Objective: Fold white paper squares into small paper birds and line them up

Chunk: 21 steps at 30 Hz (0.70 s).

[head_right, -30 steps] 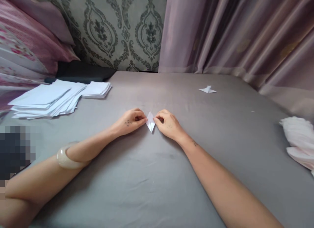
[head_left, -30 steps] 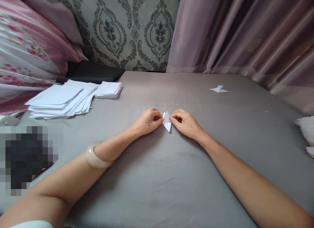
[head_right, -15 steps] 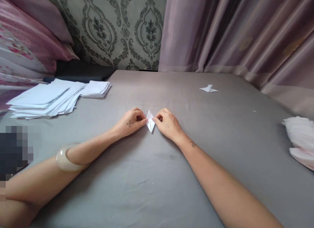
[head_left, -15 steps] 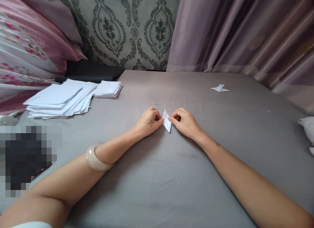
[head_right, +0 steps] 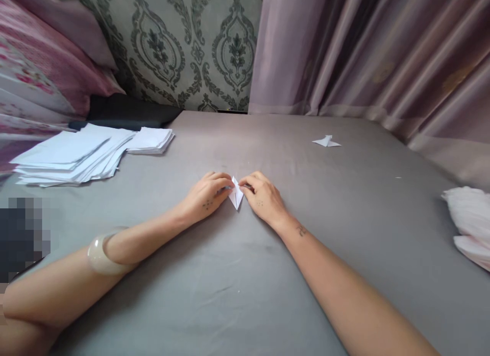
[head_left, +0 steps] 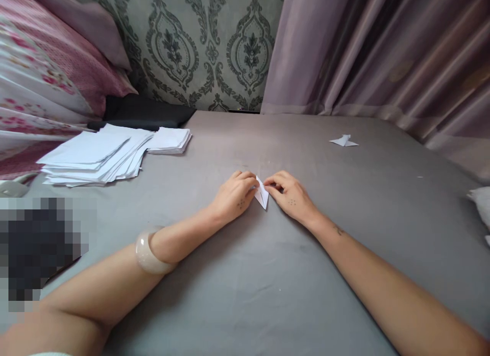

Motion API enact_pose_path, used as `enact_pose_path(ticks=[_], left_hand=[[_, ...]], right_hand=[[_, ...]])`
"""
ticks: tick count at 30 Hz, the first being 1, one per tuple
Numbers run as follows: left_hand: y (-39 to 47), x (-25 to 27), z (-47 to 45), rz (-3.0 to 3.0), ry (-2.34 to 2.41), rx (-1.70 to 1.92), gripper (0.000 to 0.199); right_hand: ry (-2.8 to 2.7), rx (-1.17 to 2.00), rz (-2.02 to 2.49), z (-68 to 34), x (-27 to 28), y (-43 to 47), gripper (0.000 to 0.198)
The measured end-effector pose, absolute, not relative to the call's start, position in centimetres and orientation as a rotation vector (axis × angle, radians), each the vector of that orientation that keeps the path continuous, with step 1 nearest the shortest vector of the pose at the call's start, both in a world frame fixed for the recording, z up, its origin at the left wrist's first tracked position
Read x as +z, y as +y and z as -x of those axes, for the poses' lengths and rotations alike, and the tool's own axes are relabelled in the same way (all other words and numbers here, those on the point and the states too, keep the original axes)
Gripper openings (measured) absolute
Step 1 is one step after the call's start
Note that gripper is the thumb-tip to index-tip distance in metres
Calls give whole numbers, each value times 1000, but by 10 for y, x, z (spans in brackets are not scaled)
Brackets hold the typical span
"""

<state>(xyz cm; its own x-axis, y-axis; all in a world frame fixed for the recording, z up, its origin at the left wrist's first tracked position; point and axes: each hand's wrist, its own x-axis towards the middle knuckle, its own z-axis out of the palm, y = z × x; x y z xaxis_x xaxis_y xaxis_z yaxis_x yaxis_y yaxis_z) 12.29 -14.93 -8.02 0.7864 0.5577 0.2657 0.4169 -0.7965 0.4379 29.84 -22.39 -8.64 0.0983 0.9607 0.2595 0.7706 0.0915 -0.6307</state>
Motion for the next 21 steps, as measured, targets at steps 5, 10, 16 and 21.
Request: enact_pose_path(ticks=[5, 10, 16, 21], left_hand=[[-156, -73, -121, -2751, 714, 460, 31], [-156, -69, -118, -2815, 671, 391, 33], [-153, -67, -117, -2891, 602, 363, 34], [-148, -68, -116, -2887, 591, 379, 35]], right_hand=[[-1828, 234, 1736, -298, -89, -228, 22], [-1991, 72, 1776, -293, -82, -238, 28], [-2211, -97, 1807, -291, -75, -246, 39], [-2281, -127, 1779, -295, -75, -251, 42]])
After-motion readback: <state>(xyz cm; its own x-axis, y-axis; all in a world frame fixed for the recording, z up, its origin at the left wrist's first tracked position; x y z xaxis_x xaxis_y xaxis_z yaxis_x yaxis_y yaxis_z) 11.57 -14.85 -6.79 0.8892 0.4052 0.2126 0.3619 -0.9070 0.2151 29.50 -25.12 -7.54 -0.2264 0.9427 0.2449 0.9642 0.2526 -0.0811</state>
